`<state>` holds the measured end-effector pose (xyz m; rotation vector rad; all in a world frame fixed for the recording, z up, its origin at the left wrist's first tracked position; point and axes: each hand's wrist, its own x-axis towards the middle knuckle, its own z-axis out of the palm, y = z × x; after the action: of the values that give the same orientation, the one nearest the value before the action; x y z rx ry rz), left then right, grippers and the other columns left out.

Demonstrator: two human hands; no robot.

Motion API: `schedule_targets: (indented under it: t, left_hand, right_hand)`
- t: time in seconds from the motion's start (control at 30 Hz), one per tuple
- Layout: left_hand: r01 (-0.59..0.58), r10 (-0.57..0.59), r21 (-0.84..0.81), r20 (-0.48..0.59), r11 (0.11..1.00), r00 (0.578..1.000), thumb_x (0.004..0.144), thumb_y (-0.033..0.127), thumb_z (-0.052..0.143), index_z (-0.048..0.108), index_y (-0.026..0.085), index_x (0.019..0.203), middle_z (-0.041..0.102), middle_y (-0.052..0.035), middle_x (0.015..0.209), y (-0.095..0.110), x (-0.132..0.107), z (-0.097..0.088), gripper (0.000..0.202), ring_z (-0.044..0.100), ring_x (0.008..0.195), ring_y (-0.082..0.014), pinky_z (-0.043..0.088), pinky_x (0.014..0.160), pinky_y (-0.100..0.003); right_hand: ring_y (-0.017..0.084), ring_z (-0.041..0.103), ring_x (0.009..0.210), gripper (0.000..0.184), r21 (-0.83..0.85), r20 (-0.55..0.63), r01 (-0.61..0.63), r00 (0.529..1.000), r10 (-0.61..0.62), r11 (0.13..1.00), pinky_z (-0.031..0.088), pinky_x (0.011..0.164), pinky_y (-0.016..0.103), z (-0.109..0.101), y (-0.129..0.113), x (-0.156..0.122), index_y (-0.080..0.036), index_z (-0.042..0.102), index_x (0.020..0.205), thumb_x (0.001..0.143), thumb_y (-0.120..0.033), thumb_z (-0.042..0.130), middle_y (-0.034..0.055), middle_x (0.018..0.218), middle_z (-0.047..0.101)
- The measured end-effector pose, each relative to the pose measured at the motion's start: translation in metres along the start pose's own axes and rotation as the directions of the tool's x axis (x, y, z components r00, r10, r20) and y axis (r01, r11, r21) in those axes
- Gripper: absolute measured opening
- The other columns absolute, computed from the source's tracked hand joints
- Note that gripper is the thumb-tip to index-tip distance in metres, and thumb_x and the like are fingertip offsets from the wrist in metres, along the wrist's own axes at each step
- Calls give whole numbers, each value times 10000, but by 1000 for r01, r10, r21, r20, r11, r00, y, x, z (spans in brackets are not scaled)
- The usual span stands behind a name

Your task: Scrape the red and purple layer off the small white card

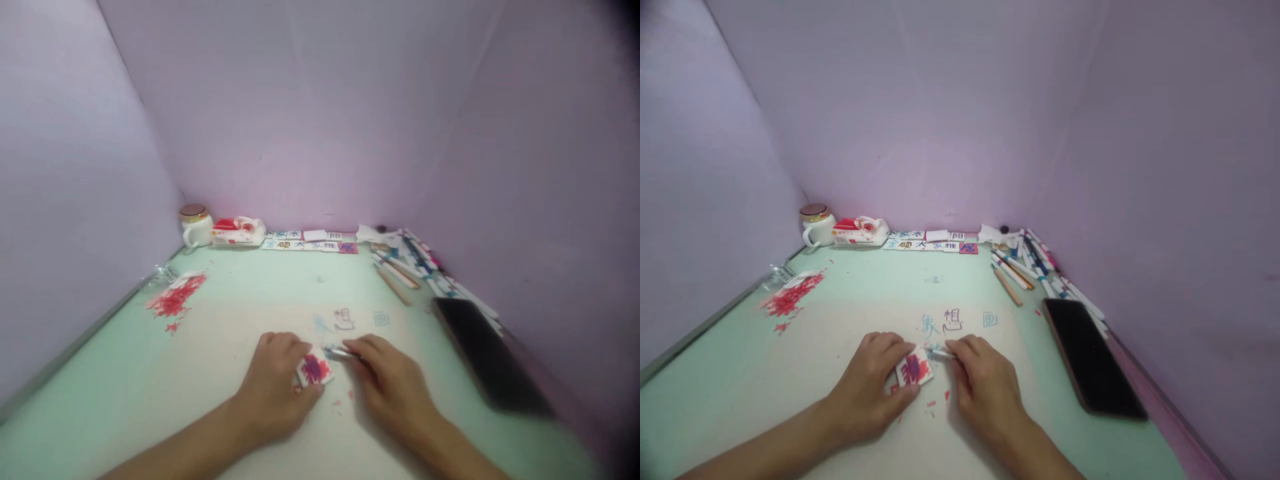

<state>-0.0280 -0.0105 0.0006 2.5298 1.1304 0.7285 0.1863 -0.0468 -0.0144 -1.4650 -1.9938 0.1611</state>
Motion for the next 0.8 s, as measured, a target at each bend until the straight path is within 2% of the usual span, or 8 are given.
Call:
schedule_targets:
  t: [0.1,0.17,0.37,0.47,0.57,0.7,0.8]
  left_hand:
    - [-25,25,-15,-19,1000,1000,757,265,589,613,148,1016,576,-105,945,-3,-3,4,284,519,865,-269,420,818,-490]
    - [-34,33,-22,-45,999,998,752,261,588,597,159,1028,571,-102,952,-7,-5,9,294,510,860,-269,417,807,-486]
    - [-105,107,17,-165,994,980,609,277,670,564,179,1072,576,-91,940,-24,-12,25,485,510,823,-268,435,765,-455]
    - [-149,156,63,-129,987,979,613,339,706,568,191,1081,588,-85,929,-36,-15,29,510,525,799,-265,447,733,-432]
    - [-157,165,80,-110,984,980,644,426,711,557,210,1136,589,-88,965,-45,-18,32,559,533,821,-270,454,731,-422]
    - [-128,138,86,-127,988,982,622,438,715,571,206,1098,583,-88,952,-42,-18,31,549,525,811,-263,457,740,-430]
    - [-71,76,80,-67,994,995,590,343,730,582,199,1066,578,-84,954,-30,-15,26,519,514,829,-259,452,766,-432]
  right_hand:
    - [231,648,878,434,-15,-47,183,982,-183,983,524,799,404,1,2,0,-161,585,1177,785,-43,441,113,1005,702]
    - [226,644,930,497,-19,-71,224,972,-225,974,537,820,390,0,4,-1,-171,547,1218,757,-16,445,119,1057,690]
    - [221,658,913,503,-128,-98,246,961,-259,961,564,780,347,-2,14,-4,-176,506,1225,749,-22,458,125,1050,692]
    - [232,665,869,495,-168,-70,280,953,-295,945,566,746,357,1,21,-6,-182,516,1217,744,-38,477,116,1041,707]
    - [243,671,847,471,-196,-106,280,947,-304,940,565,730,377,6,26,-6,-178,533,1197,752,-39,465,116,1032,716]
    - [245,685,847,446,-204,-40,274,957,-287,940,578,729,368,8,26,-5,-165,558,1179,749,-65,488,115,1018,725]
    - [236,691,842,442,-183,-31,274,958,-285,944,586,733,355,8,25,-2,-160,573,1157,739,-53,479,110,998,730]
